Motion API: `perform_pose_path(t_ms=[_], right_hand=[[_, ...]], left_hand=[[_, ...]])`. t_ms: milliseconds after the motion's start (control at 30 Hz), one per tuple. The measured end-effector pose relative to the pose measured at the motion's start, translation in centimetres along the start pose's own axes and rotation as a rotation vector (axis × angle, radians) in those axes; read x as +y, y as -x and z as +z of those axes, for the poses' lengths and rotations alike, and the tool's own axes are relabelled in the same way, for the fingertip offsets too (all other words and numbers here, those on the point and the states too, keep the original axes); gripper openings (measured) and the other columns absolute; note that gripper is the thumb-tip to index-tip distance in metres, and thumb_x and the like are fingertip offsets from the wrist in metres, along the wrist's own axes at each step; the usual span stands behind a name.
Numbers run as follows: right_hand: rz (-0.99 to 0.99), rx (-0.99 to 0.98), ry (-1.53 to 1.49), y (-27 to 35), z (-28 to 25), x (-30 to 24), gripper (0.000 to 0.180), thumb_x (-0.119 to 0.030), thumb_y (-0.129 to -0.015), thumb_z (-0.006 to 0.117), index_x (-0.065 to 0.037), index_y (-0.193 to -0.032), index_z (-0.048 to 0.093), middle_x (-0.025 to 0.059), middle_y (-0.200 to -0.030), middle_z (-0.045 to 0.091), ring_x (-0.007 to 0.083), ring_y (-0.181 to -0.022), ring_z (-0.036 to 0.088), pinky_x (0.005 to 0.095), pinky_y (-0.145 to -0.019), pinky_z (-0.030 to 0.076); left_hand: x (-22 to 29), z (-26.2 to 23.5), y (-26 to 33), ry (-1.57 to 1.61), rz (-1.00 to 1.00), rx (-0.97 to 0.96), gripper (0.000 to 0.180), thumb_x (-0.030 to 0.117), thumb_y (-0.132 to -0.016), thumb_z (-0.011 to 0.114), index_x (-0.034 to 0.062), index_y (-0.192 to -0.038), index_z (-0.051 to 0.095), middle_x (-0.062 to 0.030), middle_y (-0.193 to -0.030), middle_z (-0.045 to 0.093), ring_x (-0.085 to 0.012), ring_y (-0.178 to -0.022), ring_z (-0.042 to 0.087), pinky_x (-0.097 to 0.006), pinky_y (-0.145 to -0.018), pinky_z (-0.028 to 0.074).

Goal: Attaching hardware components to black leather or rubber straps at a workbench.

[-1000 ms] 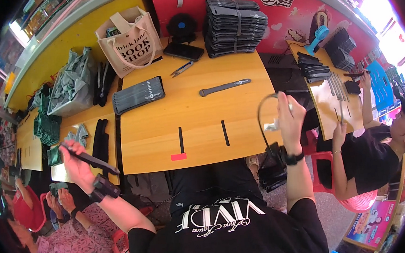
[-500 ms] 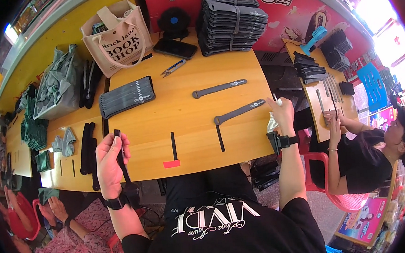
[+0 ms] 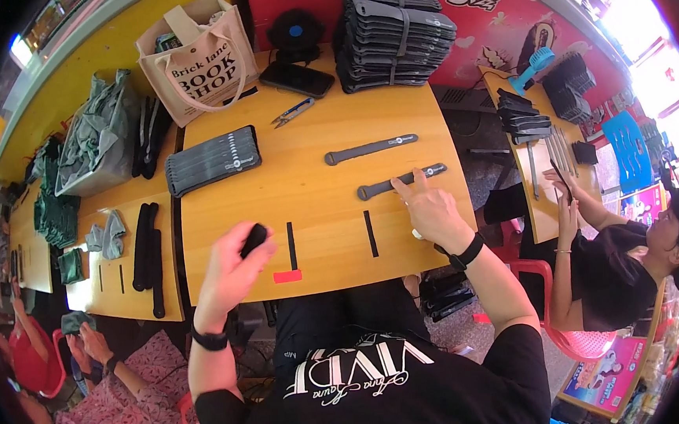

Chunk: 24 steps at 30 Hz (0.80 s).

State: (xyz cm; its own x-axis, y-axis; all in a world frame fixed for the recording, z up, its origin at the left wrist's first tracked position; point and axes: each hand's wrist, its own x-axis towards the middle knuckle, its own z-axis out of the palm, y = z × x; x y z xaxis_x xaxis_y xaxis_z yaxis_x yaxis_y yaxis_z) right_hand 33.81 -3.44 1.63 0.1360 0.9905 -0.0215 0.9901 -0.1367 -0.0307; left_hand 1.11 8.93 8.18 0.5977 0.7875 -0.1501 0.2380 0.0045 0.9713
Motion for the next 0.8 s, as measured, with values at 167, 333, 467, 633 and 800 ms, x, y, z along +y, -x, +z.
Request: perform_pose_path(t_ms=[167, 333, 467, 633, 800], right_hand=[[0.032, -0.004, 0.022, -1.9, 0.1, 0.2, 0.054, -0.012, -0.080, 0.062, -0.015, -0.133, 0.050, 0.0303, -0.125, 0.047, 0.0350, -0.067, 0.066, 0.0383, -0.060, 0.054], [0.029, -0.082, 0.053, -3.1, -1.0, -0.5, 0.064, -0.011, -0.070, 0.067, -0.013, -0.132, 0.050, 0.0326, -0.124, 0.047, 0.0335, -0.070, 0.067, 0.0374, -0.062, 0.054], [-0.025, -0.018, 0.001, -3.5, -0.3, -0.6, 0.061, -0.007, -0.074, 0.061, -0.006, -0.134, 0.046, 0.0410, -0.125, 0.043, 0.0347, -0.070, 0.067, 0.0371, -0.062, 0.055], [-0.070, 0.011, -0.017, -3.6, -0.9, -0.4, 0.052, -0.008, -0.080, 0.054, 0.000, -0.132, 0.045, 0.0441, -0.120, 0.044, 0.0344, -0.066, 0.067, 0.0367, -0.057, 0.055], [-0.064, 0.034, -0.016, -5.6, 0.0, 1.1, 0.050, -0.008, -0.081, 0.052, 0.001, -0.130, 0.045, 0.0433, -0.120, 0.044, 0.0347, -0.063, 0.066, 0.0364, -0.054, 0.055]], left_hand=[[2.7, 3.2, -5.0, -0.695, 0.449, -0.144, 0.025, 0.018, -0.082, 0.065, -0.0019, -0.097, 0.060, -0.0170, -0.079, 0.060, -0.0326, -0.073, 0.061, -0.041, -0.064, 0.049], [2.9, 8.7, -13.1, -1.030, 0.325, -0.063, 0.024, 0.021, -0.082, 0.065, -0.0003, -0.094, 0.064, -0.0197, -0.083, 0.063, -0.0383, -0.082, 0.062, -0.046, -0.069, 0.050], [1.9, 11.0, -17.8, -1.079, 0.173, -0.078, 0.027, 0.027, -0.080, 0.070, 0.0009, -0.086, 0.068, -0.0194, -0.087, 0.067, -0.0365, -0.087, 0.065, -0.043, -0.073, 0.052], [0.6, 12.3, -21.2, -1.084, 0.098, -0.136, 0.034, 0.033, -0.075, 0.076, 0.0020, -0.086, 0.069, -0.0186, -0.089, 0.067, -0.0342, -0.089, 0.065, -0.041, -0.075, 0.053], [1.5, 12.9, -23.0, -1.074, 0.117, -0.089, 0.035, 0.034, -0.073, 0.077, 0.0029, -0.087, 0.069, -0.0176, -0.089, 0.067, -0.0338, -0.089, 0.065, -0.042, -0.074, 0.052]])
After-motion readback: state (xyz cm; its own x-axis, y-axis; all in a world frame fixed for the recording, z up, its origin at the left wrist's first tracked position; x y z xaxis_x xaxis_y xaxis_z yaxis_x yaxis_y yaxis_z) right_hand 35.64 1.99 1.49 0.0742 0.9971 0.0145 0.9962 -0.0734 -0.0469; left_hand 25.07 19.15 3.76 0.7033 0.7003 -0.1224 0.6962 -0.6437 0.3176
